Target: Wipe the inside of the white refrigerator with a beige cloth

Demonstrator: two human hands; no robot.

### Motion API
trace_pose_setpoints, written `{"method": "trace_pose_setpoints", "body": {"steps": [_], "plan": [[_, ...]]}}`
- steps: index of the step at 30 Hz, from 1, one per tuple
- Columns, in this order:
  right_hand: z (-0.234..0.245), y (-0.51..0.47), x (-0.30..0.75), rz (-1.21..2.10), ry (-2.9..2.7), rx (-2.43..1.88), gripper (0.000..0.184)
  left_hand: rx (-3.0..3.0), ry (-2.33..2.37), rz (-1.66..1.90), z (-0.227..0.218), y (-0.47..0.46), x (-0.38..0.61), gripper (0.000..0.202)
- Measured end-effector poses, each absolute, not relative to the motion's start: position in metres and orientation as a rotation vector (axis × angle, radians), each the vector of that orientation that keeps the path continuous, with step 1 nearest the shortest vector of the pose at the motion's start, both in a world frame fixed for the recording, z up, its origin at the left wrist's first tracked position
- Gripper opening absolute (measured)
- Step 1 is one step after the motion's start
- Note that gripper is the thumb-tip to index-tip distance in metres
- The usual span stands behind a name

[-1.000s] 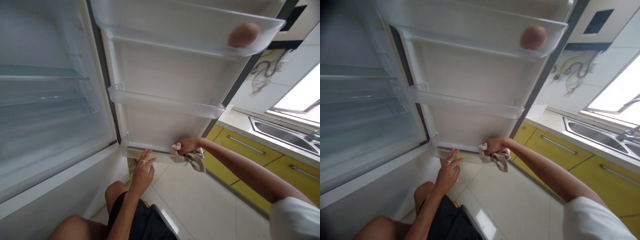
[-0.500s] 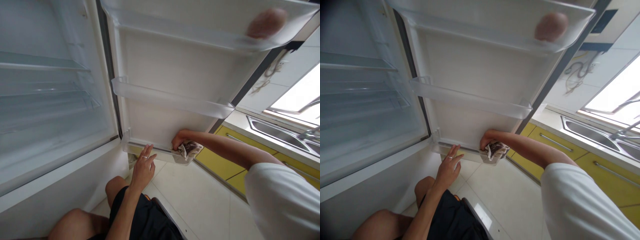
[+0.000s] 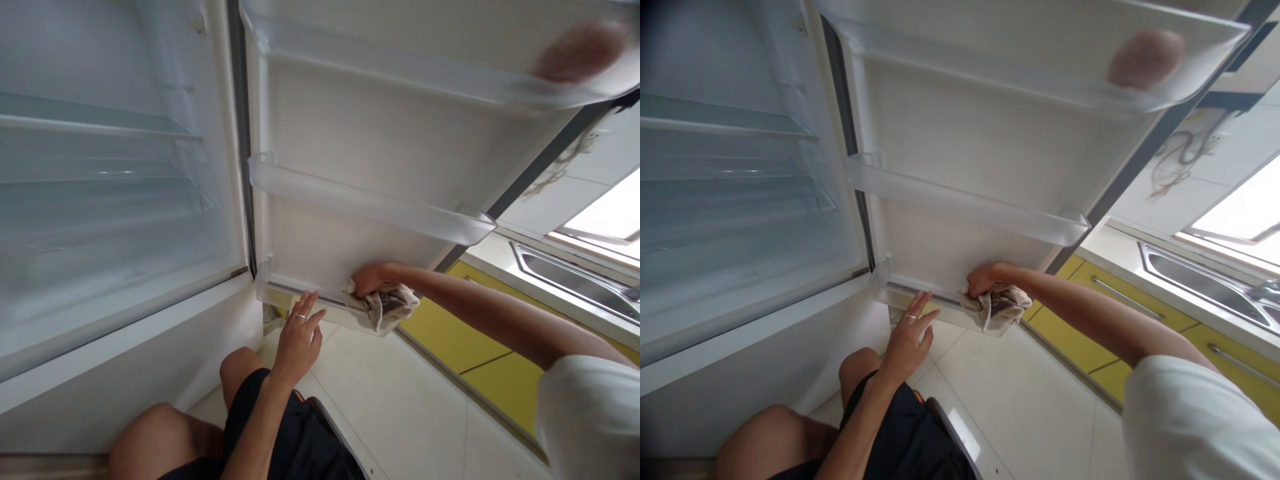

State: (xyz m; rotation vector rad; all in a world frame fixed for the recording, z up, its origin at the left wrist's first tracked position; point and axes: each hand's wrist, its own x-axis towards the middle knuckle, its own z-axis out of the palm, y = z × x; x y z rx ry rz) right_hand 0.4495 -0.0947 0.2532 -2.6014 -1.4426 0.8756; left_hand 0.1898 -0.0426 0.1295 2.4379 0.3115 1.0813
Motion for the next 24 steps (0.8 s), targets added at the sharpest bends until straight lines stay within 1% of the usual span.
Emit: {"method": "trace_pose_setpoints", "body": {"steps": [3, 8, 14, 20, 24], "plan": [[0.246, -0.090, 0.431, 0.955, -1.570, -2.546, 0.009, 2.441, 0.330, 1.078, 0.129, -0.048, 0.191, 0.049], [0.228, -0.066, 0.405, 0.971, -1.622, -2.377, 0.010, 2.412, 0.352, 1.072, 0.129, -0.051, 0.191, 0.055], [0.215, -0.021, 0.384, 0.923, -1.536, -2.150, 0.011, 2.384, 0.377, 1.045, 0.132, -0.051, 0.188, 0.060], [0.202, 0.030, 0.358, 0.932, -1.387, -1.921, 0.018, 2.365, 0.385, 1.051, 0.128, -0.058, 0.190, 0.075], [0.199, 0.052, 0.343, 0.975, -1.275, -1.780, 0.017, 2.372, 0.413, 1.076, 0.124, -0.061, 0.193, 0.080]]}}
